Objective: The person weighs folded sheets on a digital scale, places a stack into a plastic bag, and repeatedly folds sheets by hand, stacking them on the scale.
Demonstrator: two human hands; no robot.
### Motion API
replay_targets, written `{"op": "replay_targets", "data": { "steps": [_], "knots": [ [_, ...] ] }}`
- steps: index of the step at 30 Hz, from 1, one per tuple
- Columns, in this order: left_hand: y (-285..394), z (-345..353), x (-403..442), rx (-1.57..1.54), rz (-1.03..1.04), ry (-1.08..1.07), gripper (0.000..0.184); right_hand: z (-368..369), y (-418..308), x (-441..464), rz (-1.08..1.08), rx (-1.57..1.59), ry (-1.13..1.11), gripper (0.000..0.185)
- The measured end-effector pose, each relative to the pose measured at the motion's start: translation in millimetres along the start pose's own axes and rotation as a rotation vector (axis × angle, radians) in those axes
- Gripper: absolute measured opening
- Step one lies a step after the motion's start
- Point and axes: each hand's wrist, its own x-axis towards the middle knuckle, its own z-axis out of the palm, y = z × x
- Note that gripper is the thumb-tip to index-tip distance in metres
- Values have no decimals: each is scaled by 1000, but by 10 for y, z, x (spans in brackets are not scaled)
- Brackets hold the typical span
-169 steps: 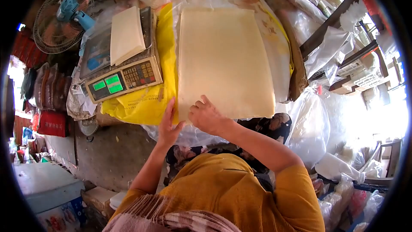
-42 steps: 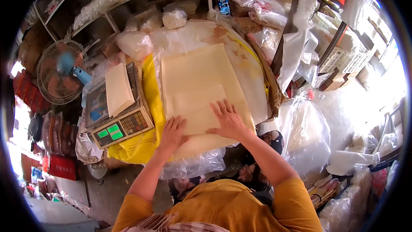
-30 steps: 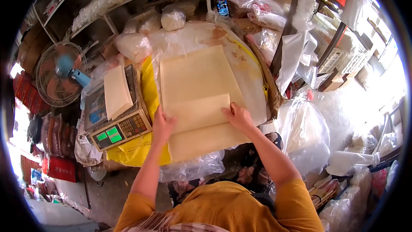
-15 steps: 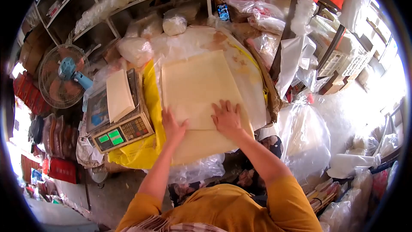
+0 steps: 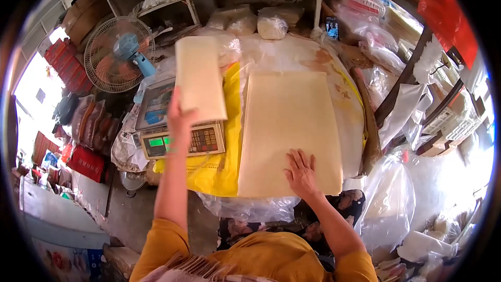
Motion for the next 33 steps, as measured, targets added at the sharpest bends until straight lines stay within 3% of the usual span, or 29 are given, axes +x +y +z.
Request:
{"op": "replay_targets", "data": {
  "steps": [1,4,10,12,15,19,21,23,28,33],
  "knots": [
    [40,-165,196,15,20,23,79,-1,-6,-1,-1,-9,3,46],
    [-173,-588,576,-77,-197,20,77,-13,-35,-9,-13,-22,22,47],
    [-474,-739,593,10,-362,128,71,3,-26,-11,6,-46,6,46],
    [-411,-704,484,231,-187,66,60,-2,-29,-6,12,-37,-4,48],
    [-310,-441,-80,841,438,303,52,-3,-25,-4,-2,-26,19,44],
    [-606,-152,-1054,492,249,41,49,-49,-154,20,-53,48,-118,31],
    [-841,-121,-1425,502,241,-69,49,-219,-408,70,-159,163,-276,23],
    [-957,-80,-1701,477,161,-136,51,-167,-562,77,-303,89,-297,17],
    [-1002,35,-2045,455,56,-230,55,61,-902,163,-500,-157,-247,9],
    [-974,130,-2152,540,89,-288,61,317,-1128,153,-526,-312,-146,13]
  ]
}}
